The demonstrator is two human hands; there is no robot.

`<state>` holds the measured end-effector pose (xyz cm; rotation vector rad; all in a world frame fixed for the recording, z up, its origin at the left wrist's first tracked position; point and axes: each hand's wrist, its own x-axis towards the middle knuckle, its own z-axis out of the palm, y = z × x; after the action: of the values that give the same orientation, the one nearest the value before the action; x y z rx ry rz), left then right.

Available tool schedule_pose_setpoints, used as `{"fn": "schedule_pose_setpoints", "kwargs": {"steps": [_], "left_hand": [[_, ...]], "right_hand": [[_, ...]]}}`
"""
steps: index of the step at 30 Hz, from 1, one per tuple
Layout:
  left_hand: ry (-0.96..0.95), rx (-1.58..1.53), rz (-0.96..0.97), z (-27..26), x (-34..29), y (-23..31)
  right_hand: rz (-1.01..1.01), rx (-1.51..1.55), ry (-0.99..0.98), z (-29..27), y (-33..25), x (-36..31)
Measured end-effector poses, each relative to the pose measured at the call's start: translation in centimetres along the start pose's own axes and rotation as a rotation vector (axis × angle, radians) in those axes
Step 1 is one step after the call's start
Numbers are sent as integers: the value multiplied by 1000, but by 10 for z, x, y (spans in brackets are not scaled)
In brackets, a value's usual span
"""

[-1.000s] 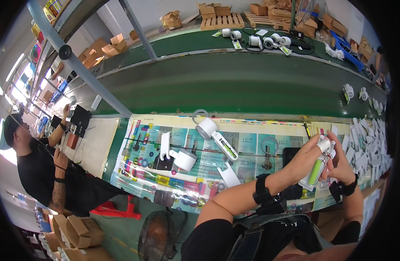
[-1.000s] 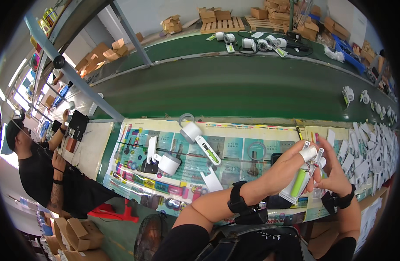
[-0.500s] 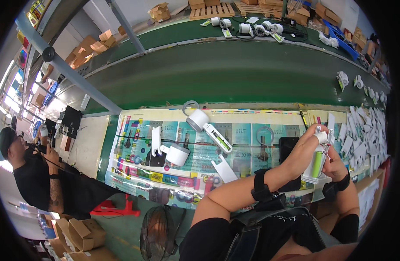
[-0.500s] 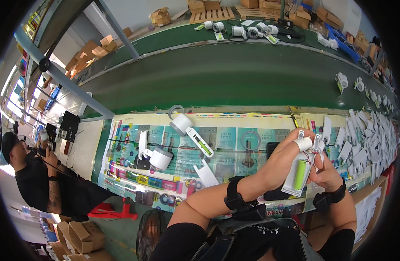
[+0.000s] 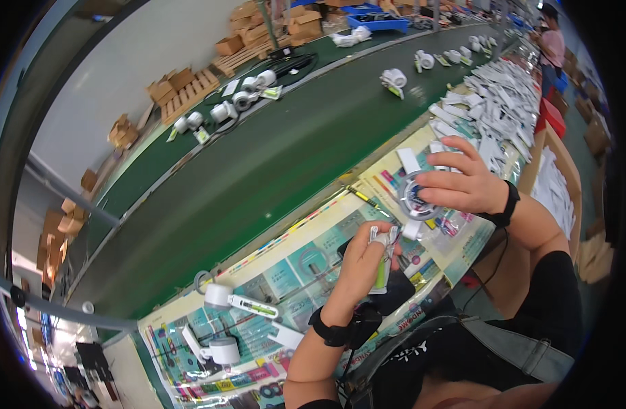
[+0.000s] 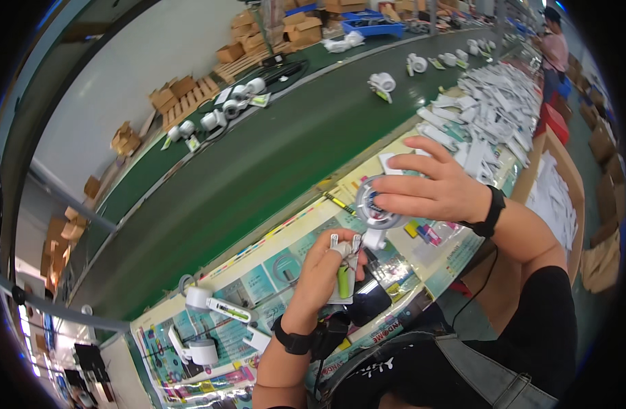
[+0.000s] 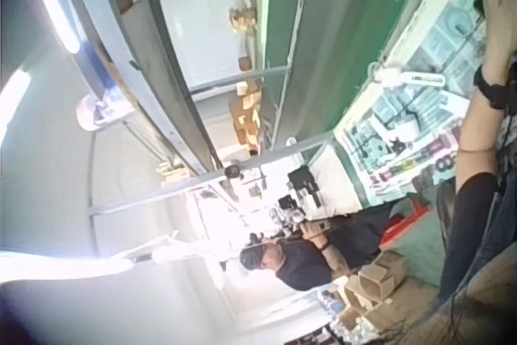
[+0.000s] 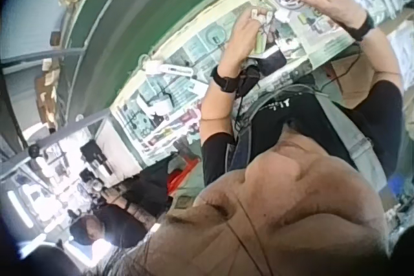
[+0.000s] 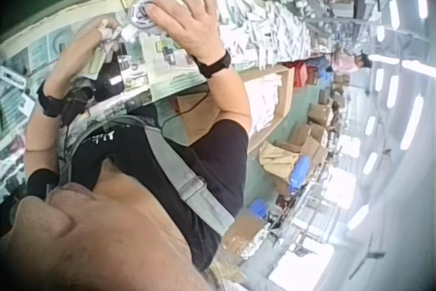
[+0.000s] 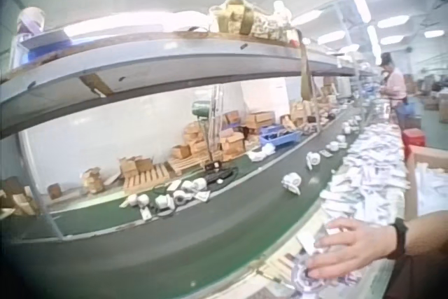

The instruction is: Inspecting and assembling handheld electric fan components on a factory line.

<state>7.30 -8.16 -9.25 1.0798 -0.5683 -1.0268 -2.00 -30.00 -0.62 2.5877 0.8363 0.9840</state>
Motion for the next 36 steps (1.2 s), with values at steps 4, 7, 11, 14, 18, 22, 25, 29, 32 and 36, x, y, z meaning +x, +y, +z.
{"fn": "schedule_pose_setpoints", "kwargs": {"steps": [4, 7, 11, 14, 18, 22, 25, 29, 32, 36], "left_hand": [[13, 164, -38, 7, 3, -5], [11, 218, -47, 5, 1, -7], [20, 356, -65, 4, 0, -6], [58, 501, 15, 5, 0, -8], [91, 581, 67, 9, -4, 0], [107, 583, 139, 6, -4, 2], [117, 639, 206, 9, -4, 1], [129, 715, 235, 12, -5, 4], [134, 709, 234, 12, -6, 3], [166, 698, 264, 11, -5, -2]], "right_hand": [[26, 4, -14, 6, 3, -9], [16, -1, -16, 5, 1, -9], [24, -3, -37, 3, 0, -7], [54, 23, -61, 0, -1, -6], [250, 373, -166, -2, -2, -6], [483, 726, -256, -8, -7, -7], [413, 609, -226, -8, -7, -10], [283, 439, -168, -10, -9, -11], [265, 420, -171, -13, -11, -9], [186, 355, -153, -14, -10, -7]]}}
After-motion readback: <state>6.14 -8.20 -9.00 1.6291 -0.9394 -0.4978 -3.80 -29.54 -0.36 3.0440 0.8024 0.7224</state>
